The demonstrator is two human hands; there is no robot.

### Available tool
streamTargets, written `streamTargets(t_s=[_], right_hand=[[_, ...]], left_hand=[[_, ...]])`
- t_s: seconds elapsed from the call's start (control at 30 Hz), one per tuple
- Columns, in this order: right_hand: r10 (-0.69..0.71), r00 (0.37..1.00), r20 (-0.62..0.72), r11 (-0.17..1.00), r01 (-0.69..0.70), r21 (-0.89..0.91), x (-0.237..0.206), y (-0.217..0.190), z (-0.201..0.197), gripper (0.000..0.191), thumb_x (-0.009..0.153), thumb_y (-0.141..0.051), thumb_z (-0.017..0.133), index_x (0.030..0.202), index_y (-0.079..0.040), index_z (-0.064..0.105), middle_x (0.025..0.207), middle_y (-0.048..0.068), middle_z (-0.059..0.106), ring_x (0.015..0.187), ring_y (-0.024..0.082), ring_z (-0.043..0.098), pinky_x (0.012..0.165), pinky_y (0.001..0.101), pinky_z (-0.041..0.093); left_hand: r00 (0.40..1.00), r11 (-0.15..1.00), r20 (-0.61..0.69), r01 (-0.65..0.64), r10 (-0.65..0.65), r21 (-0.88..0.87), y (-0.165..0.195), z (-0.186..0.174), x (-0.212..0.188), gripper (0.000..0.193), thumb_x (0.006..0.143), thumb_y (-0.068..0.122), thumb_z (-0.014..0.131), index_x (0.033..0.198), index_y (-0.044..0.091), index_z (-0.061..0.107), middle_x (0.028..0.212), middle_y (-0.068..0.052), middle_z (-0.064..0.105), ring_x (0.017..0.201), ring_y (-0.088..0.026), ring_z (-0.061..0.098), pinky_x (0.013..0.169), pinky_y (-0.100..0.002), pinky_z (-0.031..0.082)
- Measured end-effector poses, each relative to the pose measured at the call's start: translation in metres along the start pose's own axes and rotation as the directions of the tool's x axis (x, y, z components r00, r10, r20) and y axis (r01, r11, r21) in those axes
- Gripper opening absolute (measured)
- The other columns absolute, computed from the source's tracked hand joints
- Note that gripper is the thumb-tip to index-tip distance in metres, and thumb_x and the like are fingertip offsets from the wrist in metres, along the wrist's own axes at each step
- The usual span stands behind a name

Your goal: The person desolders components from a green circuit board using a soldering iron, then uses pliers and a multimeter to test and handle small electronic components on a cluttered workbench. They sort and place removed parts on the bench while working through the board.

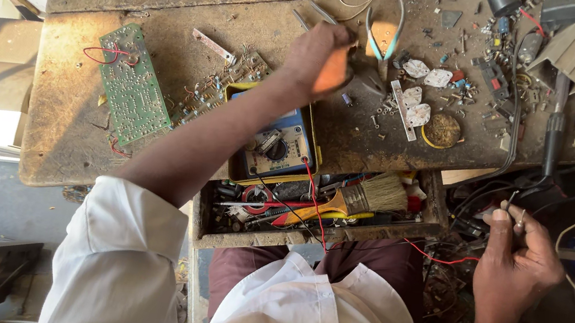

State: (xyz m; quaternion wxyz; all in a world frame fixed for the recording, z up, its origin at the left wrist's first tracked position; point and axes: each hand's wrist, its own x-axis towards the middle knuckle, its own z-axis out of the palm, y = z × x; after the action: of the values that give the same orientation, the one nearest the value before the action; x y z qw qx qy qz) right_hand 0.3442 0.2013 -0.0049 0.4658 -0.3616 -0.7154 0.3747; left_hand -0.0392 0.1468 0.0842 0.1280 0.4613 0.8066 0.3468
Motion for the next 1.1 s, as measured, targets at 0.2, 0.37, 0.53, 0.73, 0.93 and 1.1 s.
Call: streamTargets(t_s=[0.2,0.37,0.53,0.73,0.93,1.1], right_hand=[[-0.042,0.998,0.041,0.996,0.046,-0.082,0.004,-0.012,0.003,0.013,0.113,0.005,0.068,0.123,0.013,0.069,0.111,0.013,0.072,0.096,0.013,0.069,0.089,0.0218,0.050],[-0.053,0.994,0.099,0.998,0.055,-0.008,0.013,-0.038,0.028,0.013,0.111,0.003,0.068,0.122,0.011,0.068,0.110,0.012,0.072,0.096,0.012,0.071,0.090,0.0238,0.055],[-0.141,0.977,0.159,0.987,0.151,-0.055,0.025,-0.075,0.061,0.011,0.110,0.004,0.069,0.120,0.009,0.070,0.106,0.012,0.073,0.092,0.011,0.071,0.082,0.0222,0.054],[-0.291,0.928,0.234,0.940,0.323,-0.113,0.045,-0.111,0.112,0.016,0.104,0.005,0.074,0.120,0.005,0.073,0.098,0.011,0.072,0.082,0.012,0.064,0.074,0.0246,0.051],[-0.436,0.851,0.292,0.879,0.473,-0.066,0.065,-0.131,0.154,0.019,0.103,0.006,0.074,0.122,0.003,0.073,0.100,0.011,0.072,0.085,0.014,0.066,0.077,0.0266,0.052],[-0.438,0.847,0.301,0.880,0.472,-0.046,0.070,-0.134,0.170,0.021,0.101,0.007,0.073,0.121,0.003,0.074,0.098,0.010,0.070,0.087,0.015,0.065,0.078,0.0286,0.051]], left_hand=[[0.983,0.856,0.103,-0.081,0.154,-0.510,-0.030,-0.042,-0.002,0.014,0.100,0.010,0.066,0.106,0.007,0.078,0.092,-0.010,0.079,0.067,-0.015,0.070,0.059,-0.027,0.063],[0.960,0.521,0.091,-0.064,0.266,-0.851,-0.053,-0.057,-0.011,0.019,0.103,0.011,0.063,0.115,0.000,0.072,0.104,-0.015,0.078,0.093,-0.021,0.081,0.079,-0.031,0.067],[0.959,0.455,0.082,-0.053,0.272,-0.889,-0.060,-0.046,-0.012,0.023,0.102,0.008,0.066,0.122,0.000,0.072,0.108,-0.017,0.078,0.095,-0.024,0.080,0.084,-0.035,0.069],[0.937,0.540,0.070,-0.134,0.342,-0.831,-0.061,-0.039,-0.026,0.029,0.100,0.009,0.069,0.129,0.007,0.071,0.111,-0.008,0.078,0.095,-0.016,0.077,0.088,-0.029,0.068],[0.867,0.613,-0.032,-0.377,0.497,-0.694,-0.054,-0.033,-0.037,0.034,0.097,0.003,0.077,0.130,0.007,0.074,0.103,-0.006,0.071,0.092,-0.011,0.069,0.085,-0.026,0.062],[0.884,0.495,0.016,-0.246,0.468,-0.833,-0.050,-0.028,-0.038,0.023,0.094,0.002,0.079,0.117,0.006,0.075,0.104,-0.004,0.077,0.096,-0.008,0.072,0.088,-0.026,0.063]])
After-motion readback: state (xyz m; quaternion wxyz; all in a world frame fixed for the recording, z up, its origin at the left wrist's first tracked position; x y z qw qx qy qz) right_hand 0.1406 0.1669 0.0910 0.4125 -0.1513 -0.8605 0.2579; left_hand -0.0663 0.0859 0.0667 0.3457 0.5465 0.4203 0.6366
